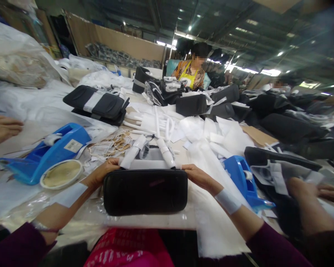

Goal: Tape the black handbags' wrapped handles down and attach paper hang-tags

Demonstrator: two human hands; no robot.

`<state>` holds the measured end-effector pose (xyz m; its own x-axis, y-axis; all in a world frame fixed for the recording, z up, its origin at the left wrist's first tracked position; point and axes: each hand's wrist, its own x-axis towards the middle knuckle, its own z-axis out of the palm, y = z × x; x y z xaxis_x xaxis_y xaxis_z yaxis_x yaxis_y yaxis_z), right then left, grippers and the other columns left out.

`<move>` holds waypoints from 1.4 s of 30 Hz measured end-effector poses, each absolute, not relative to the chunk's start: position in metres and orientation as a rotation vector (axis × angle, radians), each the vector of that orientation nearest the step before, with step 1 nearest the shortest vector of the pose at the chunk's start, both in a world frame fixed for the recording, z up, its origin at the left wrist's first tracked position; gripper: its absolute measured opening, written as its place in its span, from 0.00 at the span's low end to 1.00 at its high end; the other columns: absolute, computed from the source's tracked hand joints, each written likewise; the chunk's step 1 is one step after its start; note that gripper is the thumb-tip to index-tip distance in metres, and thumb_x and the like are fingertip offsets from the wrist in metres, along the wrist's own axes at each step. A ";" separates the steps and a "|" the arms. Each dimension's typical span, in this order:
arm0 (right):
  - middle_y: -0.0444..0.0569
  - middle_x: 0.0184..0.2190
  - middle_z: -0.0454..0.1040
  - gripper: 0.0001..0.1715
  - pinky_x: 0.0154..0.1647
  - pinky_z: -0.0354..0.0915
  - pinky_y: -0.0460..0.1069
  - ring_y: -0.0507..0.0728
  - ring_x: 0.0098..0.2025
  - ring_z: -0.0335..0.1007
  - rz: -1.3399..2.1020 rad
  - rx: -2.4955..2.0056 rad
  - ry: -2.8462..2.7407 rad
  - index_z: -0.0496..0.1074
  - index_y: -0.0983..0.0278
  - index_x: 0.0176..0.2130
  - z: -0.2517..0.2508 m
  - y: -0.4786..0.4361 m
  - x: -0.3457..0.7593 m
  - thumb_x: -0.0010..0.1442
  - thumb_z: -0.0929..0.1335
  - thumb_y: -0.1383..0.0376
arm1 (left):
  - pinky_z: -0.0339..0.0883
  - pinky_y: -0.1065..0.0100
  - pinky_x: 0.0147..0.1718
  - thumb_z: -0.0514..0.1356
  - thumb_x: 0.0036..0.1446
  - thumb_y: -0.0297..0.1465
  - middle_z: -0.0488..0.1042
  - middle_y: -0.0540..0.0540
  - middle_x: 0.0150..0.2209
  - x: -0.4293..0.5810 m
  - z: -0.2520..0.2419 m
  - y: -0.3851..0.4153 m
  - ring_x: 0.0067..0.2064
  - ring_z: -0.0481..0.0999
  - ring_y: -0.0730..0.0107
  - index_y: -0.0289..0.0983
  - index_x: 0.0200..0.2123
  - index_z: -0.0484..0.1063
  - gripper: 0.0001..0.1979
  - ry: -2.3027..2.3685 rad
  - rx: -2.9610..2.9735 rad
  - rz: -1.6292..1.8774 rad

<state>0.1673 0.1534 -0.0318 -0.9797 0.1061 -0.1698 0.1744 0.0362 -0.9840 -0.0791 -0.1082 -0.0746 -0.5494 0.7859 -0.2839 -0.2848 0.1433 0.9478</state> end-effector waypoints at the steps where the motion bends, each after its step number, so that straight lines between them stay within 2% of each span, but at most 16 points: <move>1: 0.47 0.32 0.76 0.12 0.44 0.65 0.50 0.56 0.37 0.70 -2.110 0.271 2.265 0.77 0.65 0.33 -0.032 0.155 0.168 0.57 0.67 0.60 | 0.69 0.70 0.25 0.67 0.34 0.28 0.77 0.46 0.22 -0.079 -0.074 -0.109 0.25 0.75 0.65 0.33 0.27 0.79 0.11 1.540 0.497 1.551; 6: 0.49 0.39 0.76 0.10 0.47 0.65 0.50 0.58 0.43 0.70 -1.910 0.134 2.656 0.77 0.63 0.32 -0.036 0.155 0.169 0.57 0.67 0.60 | 0.70 0.69 0.30 0.63 0.41 0.31 0.78 0.47 0.31 -0.069 -0.064 -0.113 0.30 0.76 0.65 0.36 0.43 0.75 0.22 1.360 0.575 1.655; 10: 0.48 0.36 0.76 0.11 0.42 0.66 0.50 0.58 0.40 0.71 -1.925 0.325 2.647 0.76 0.63 0.33 -0.041 0.150 0.167 0.58 0.66 0.60 | 0.65 0.74 0.26 0.63 0.43 0.30 0.76 0.50 0.29 -0.063 -0.066 -0.112 0.26 0.73 0.71 0.35 0.36 0.74 0.14 1.498 0.514 1.709; 12: 0.47 0.32 0.76 0.10 0.39 0.66 0.50 0.58 0.38 0.70 -1.907 0.330 2.636 0.75 0.63 0.31 -0.043 0.151 0.164 0.57 0.65 0.62 | 0.63 0.75 0.24 0.63 0.41 0.29 0.76 0.50 0.27 -0.064 -0.071 -0.111 0.25 0.72 0.72 0.35 0.34 0.74 0.13 1.543 0.484 1.729; 15: 0.44 0.26 0.74 0.08 0.35 0.64 0.49 0.57 0.32 0.67 -1.796 0.261 2.678 0.71 0.62 0.24 -0.045 0.157 0.160 0.53 0.65 0.65 | 0.65 0.72 0.26 0.64 0.40 0.29 0.78 0.49 0.29 -0.067 -0.075 -0.110 0.28 0.74 0.68 0.34 0.35 0.77 0.15 1.578 0.510 1.709; 19: 0.42 0.21 0.71 0.10 0.33 0.64 0.49 0.55 0.29 0.65 -1.616 0.257 2.761 0.69 0.62 0.19 -0.037 0.165 0.158 0.51 0.66 0.67 | 0.70 0.69 0.33 0.66 0.38 0.28 0.79 0.46 0.32 -0.067 -0.074 -0.111 0.34 0.76 0.62 0.35 0.27 0.77 0.08 1.635 0.649 1.693; 21: 0.43 0.24 0.74 0.09 0.38 0.65 0.50 0.57 0.32 0.68 -1.524 0.191 2.835 0.71 0.62 0.22 -0.031 0.164 0.158 0.52 0.65 0.67 | 0.69 0.71 0.30 0.65 0.39 0.28 0.78 0.47 0.30 -0.064 -0.074 -0.112 0.31 0.76 0.65 0.35 0.27 0.76 0.07 1.592 0.616 1.711; 24: 0.46 0.40 0.77 0.10 0.50 0.63 0.52 0.60 0.45 0.71 -1.439 -0.010 2.973 0.76 0.61 0.33 -0.025 0.155 0.160 0.55 0.65 0.69 | 0.65 0.74 0.24 0.63 0.42 0.29 0.76 0.51 0.27 -0.059 -0.077 -0.113 0.25 0.73 0.71 0.37 0.36 0.73 0.13 1.471 0.513 1.779; 26: 0.47 0.47 0.76 0.13 0.54 0.61 0.53 0.60 0.50 0.70 -1.443 -0.010 3.052 0.76 0.60 0.40 -0.028 0.149 0.162 0.58 0.64 0.68 | 0.64 0.75 0.23 0.63 0.43 0.28 0.75 0.53 0.27 -0.056 -0.078 -0.114 0.24 0.73 0.73 0.38 0.39 0.70 0.16 1.415 0.498 1.819; 30: 0.47 0.38 0.78 0.14 0.45 0.65 0.53 0.60 0.41 0.72 -1.453 0.179 3.070 0.76 0.61 0.38 -0.041 0.148 0.167 0.58 0.62 0.69 | 0.58 0.77 0.20 0.64 0.41 0.26 0.70 0.55 0.22 -0.054 -0.077 -0.114 0.21 0.68 0.77 0.36 0.29 0.67 0.09 1.428 0.469 1.800; 33: 0.46 0.34 0.78 0.13 0.41 0.65 0.52 0.59 0.38 0.72 -1.395 0.177 2.994 0.76 0.62 0.34 -0.039 0.149 0.167 0.55 0.63 0.71 | 0.59 0.76 0.20 0.63 0.39 0.27 0.71 0.54 0.22 -0.055 -0.074 -0.114 0.21 0.68 0.76 0.35 0.27 0.69 0.08 1.446 0.494 1.763; 35: 0.46 0.35 0.78 0.14 0.42 0.65 0.52 0.59 0.38 0.71 -1.352 0.274 3.060 0.76 0.62 0.35 -0.031 0.141 0.164 0.56 0.62 0.71 | 0.60 0.75 0.21 0.61 0.38 0.27 0.72 0.52 0.23 -0.056 -0.073 -0.114 0.22 0.68 0.75 0.34 0.27 0.71 0.08 1.442 0.520 1.755; 38: 0.50 0.42 0.75 0.14 0.49 0.64 0.56 0.61 0.45 0.68 -1.163 0.498 3.476 0.74 0.61 0.41 -0.017 0.112 0.161 0.61 0.62 0.71 | 0.60 0.75 0.21 0.60 0.37 0.28 0.72 0.52 0.23 -0.058 -0.074 -0.114 0.22 0.68 0.74 0.34 0.26 0.72 0.08 1.448 0.539 1.752; 40: 0.52 0.45 0.72 0.12 0.51 0.62 0.58 0.61 0.48 0.66 -0.890 0.292 3.711 0.74 0.61 0.42 -0.012 0.089 0.161 0.63 0.63 0.70 | 0.59 0.75 0.21 0.59 0.38 0.28 0.73 0.51 0.23 -0.059 -0.075 -0.115 0.22 0.67 0.74 0.34 0.28 0.73 0.09 1.457 0.542 1.751; 42: 0.53 0.42 0.72 0.09 0.48 0.62 0.57 0.61 0.46 0.65 -0.581 -0.103 3.729 0.74 0.61 0.42 -0.013 0.069 0.161 0.64 0.65 0.69 | 0.58 0.75 0.20 0.59 0.38 0.28 0.72 0.51 0.23 -0.059 -0.076 -0.115 0.22 0.67 0.75 0.34 0.27 0.73 0.09 1.463 0.548 1.750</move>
<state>0.1609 0.0695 -0.0134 -0.8043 0.0425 0.5926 -0.1398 0.9559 -0.2583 -0.0593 -0.1148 -0.0763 -0.6070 0.7806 -0.1492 -0.2850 -0.0386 0.9578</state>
